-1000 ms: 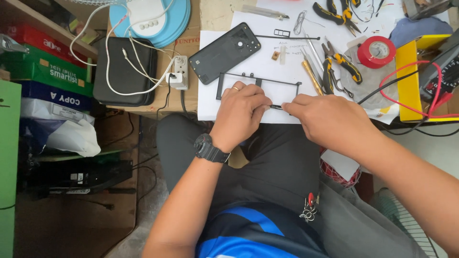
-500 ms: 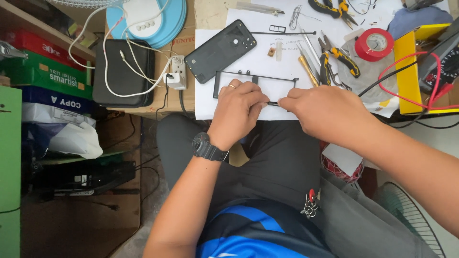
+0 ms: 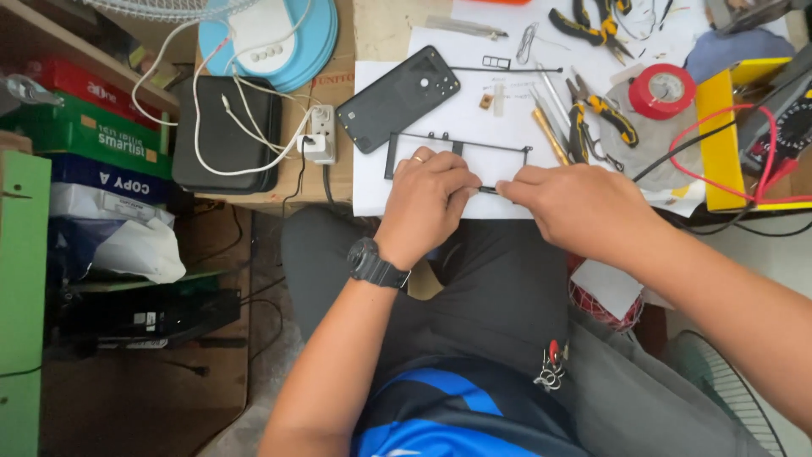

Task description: The person uses a blue utility knife to scrape and clean the edges of a black rectangular frame, likely a smartphone bezel. They hold the frame with their left hand and carefully run the blade along its perimeter to remove residue.

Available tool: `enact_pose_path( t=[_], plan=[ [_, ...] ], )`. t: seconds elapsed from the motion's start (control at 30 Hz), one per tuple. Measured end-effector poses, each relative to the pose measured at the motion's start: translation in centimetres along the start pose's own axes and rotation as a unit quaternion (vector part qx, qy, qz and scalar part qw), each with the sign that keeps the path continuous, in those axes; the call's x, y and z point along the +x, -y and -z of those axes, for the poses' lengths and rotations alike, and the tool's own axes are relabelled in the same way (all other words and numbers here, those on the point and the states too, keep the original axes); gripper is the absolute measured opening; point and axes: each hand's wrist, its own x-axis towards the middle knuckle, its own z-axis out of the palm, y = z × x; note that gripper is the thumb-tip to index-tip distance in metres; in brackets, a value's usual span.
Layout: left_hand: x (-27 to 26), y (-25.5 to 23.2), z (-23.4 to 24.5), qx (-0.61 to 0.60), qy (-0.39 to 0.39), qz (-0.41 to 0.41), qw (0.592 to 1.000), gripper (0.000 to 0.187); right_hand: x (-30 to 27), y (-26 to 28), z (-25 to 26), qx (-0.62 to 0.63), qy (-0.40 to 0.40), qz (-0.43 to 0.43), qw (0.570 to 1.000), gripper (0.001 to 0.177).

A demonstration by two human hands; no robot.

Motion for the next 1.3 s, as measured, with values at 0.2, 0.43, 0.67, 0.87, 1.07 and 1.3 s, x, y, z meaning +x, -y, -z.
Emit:
enact_pose_path(
  t=[0.2, 0.43, 0.67, 0.87, 1.07, 1.3],
  plan=[
    [0.0, 0.4, 0.0, 0.016, 0.0, -0.01, 1.0, 0.011, 1.1, -0.2, -2.6, -0.104, -0.018, 0.015, 0.994, 0.021],
    [-0.2, -0.1, 0.6, 0.001, 0.017, 0.008, 1.0, 0.013, 0.2, -0.3, -2.3, 0.036, -0.053, -0.02, 0.998, 0.027],
    [0.2, -0.5, 0.7, 0.002, 0.021, 0.01, 1.0, 0.013, 0.2, -1.4, -4.3, 0.013, -0.076, 0.014, 0.997, 0.023],
    [0.2, -0.3, 0.6, 0.005, 0.02, 0.0, 1.0, 0.012, 0.7, -1.0, -4.0, -0.018, -0.059, 0.004, 0.998, 0.026],
    [0.0, 0.0, 0.4, 0.004, 0.018, 0.001, 1.0, 0.011, 0.4, -1.5, -4.5, 0.042, -0.058, 0.0, 0.997, 0.027],
    [0.1, -0.1, 0.4, 0.011, 0.02, 0.001, 1.0, 0.012, 0.6, -0.6, -3.9, -0.029, -0.071, 0.002, 0.997, 0.025]
  ],
)
